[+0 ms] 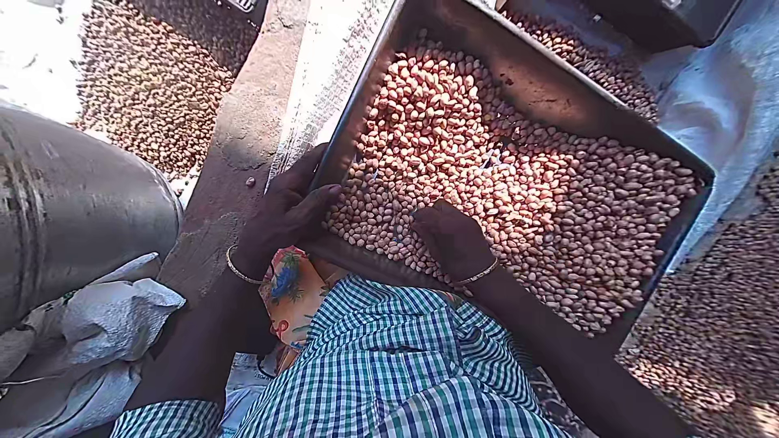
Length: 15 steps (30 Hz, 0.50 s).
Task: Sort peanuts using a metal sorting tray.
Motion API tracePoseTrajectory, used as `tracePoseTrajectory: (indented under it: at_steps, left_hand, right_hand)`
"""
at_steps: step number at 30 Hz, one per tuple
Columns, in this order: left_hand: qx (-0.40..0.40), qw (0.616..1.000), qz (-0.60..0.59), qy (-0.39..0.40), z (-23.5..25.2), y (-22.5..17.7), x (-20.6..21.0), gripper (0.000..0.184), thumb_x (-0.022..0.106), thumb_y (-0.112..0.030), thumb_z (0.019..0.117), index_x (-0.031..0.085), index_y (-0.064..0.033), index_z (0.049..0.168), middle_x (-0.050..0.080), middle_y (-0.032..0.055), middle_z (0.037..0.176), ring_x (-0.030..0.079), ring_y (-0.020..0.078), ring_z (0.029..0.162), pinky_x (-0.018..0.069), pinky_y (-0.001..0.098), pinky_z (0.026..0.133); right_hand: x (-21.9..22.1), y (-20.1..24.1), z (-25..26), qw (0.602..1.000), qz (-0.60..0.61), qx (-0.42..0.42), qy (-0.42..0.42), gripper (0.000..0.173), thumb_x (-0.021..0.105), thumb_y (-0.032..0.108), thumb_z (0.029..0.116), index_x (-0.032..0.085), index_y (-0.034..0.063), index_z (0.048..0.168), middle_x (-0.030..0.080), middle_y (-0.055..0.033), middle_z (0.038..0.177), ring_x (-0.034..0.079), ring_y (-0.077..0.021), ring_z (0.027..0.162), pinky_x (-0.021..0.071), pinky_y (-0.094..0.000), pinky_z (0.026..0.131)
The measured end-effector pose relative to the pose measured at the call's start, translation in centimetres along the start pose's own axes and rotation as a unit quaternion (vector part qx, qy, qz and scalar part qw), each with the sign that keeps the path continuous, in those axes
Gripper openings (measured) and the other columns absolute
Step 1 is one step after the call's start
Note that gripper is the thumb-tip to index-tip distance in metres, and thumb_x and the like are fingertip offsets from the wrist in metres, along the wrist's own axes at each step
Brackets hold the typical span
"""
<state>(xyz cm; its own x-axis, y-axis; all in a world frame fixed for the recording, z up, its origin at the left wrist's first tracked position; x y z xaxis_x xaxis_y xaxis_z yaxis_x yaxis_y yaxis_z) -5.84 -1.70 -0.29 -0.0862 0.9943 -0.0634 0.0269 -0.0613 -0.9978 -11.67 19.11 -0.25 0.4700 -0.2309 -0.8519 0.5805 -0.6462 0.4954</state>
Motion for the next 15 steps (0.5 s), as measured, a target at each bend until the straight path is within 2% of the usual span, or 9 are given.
tracePoseTrajectory:
  at_steps: [2,5,7,8,9,11,12,14,15]
  left_hand:
    - [-0.001,1.000,-0.001,0.000,0.1,0.0,0.1,0.045,0.055,-0.006,0.1001,0.043,0.0058,0.142,0.066,-0.0061,0.116,0.064,-0.0078,0.099,0.0547,0.0133,0.089]
    - [-0.005,1.000,0.003,-0.004,0.2,0.1,-0.1,0.046,0.055,-0.006,0.1002,0.043,0.0059,0.143,0.067,-0.0037,0.118,0.064,-0.0074,0.099,0.0546,0.0132,0.090]
    - [-0.007,1.000,0.010,-0.004,0.1,0.3,0.0,0.047,0.055,-0.007,0.1006,0.043,0.0062,0.144,0.066,-0.0020,0.120,0.064,-0.0073,0.100,0.0540,0.0131,0.091]
    - [-0.011,1.000,0.015,-0.004,0.1,0.2,0.0,0.047,0.055,-0.007,0.1011,0.043,0.0046,0.145,0.067,-0.0022,0.119,0.064,-0.0076,0.099,0.0538,0.0123,0.090]
    - [-0.020,1.000,0.021,-0.006,-0.1,0.1,0.1,0.046,0.055,-0.008,0.1019,0.044,0.0024,0.145,0.067,-0.0019,0.119,0.064,-0.0076,0.098,0.0534,0.0115,0.088]
    - [-0.030,0.999,0.043,-0.008,-0.3,0.1,-0.1,0.046,0.055,-0.008,0.1022,0.045,0.0016,0.146,0.068,0.0004,0.119,0.065,-0.0078,0.096,0.0533,0.0113,0.087]
    - [-0.034,0.998,0.050,-0.007,-0.2,0.2,-0.3,0.047,0.056,-0.009,0.1022,0.045,0.0013,0.147,0.068,0.0016,0.119,0.065,-0.0075,0.094,0.0533,0.0118,0.086]
    - [-0.037,0.998,0.056,-0.002,-0.3,0.5,-0.2,0.048,0.056,-0.008,0.1024,0.044,0.0017,0.148,0.069,0.0028,0.116,0.064,-0.0072,0.090,0.0532,0.0120,0.083]
    - [-0.035,0.998,0.061,-0.001,-0.2,0.6,-0.2,0.048,0.056,-0.008,0.1023,0.044,0.0025,0.148,0.069,0.0034,0.117,0.064,-0.0075,0.090,0.0531,0.0120,0.083]
  right_hand:
    - [-0.3,-0.4,0.4,1.000,0.004,-0.006,0.019,0.012,0.065,0.001,0.0948,0.072,-0.0083,0.096,0.066,-0.0257,0.088,0.069,-0.0421,0.078,0.0556,-0.0525,0.066]
    - [-2.9,-0.7,1.9,0.995,0.052,0.026,0.081,0.009,0.069,0.001,0.0915,0.073,-0.0072,0.091,0.065,-0.0201,0.079,0.060,-0.0300,0.068,0.0488,-0.0471,0.065]
    - [-5.5,1.4,3.6,0.984,0.161,0.020,0.075,0.008,0.070,0.005,0.0931,0.073,-0.0020,0.092,0.057,-0.0043,0.066,0.046,-0.0094,0.056,0.0408,-0.0273,0.056]
    - [-6.4,2.8,4.7,0.956,0.293,-0.017,0.033,0.005,0.069,0.007,0.0931,0.072,0.0029,0.095,0.052,0.0105,0.061,0.042,0.0059,0.051,0.0385,-0.0120,0.050]
    - [-7.1,4.0,5.8,0.920,0.388,-0.054,0.006,0.011,0.064,0.009,0.0972,0.069,0.0027,0.104,0.053,0.0171,0.066,0.044,0.0117,0.054,0.0401,-0.0071,0.052]
    - [-7.7,4.3,7.1,0.945,0.319,-0.076,-0.018,0.018,0.052,0.016,0.1054,0.066,0.0041,0.106,0.049,0.0129,0.075,0.044,0.0091,0.062,0.0390,-0.0087,0.058]
    - [-7.5,3.5,7.3,0.973,0.217,-0.066,0.032,0.021,0.049,0.015,0.1066,0.065,0.0016,0.108,0.053,0.0028,0.083,0.049,0.0001,0.070,0.0424,-0.0156,0.066]
    - [-5.7,1.6,6.7,0.972,0.068,-0.020,0.224,0.017,0.053,-0.001,0.1023,0.067,-0.0070,0.111,0.063,-0.0201,0.101,0.062,-0.0287,0.092,0.0512,-0.0422,0.085]
    - [-4.8,0.7,6.5,0.951,0.010,-0.007,0.308,0.015,0.056,-0.004,0.1003,0.069,-0.0074,0.107,0.066,-0.0228,0.102,0.065,-0.0345,0.095,0.0518,-0.0492,0.087]
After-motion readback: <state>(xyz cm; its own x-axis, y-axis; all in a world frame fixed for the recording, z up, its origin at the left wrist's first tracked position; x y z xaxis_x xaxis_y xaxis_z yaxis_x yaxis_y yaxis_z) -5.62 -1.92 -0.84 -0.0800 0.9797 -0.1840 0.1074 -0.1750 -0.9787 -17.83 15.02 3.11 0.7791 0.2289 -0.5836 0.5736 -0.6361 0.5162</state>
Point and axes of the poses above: each hand's wrist, its own z-axis towards the middle knuckle, its own x-axis out of the palm, y = z × x, the point moved 7 cm from there along z, towards the middle knuckle
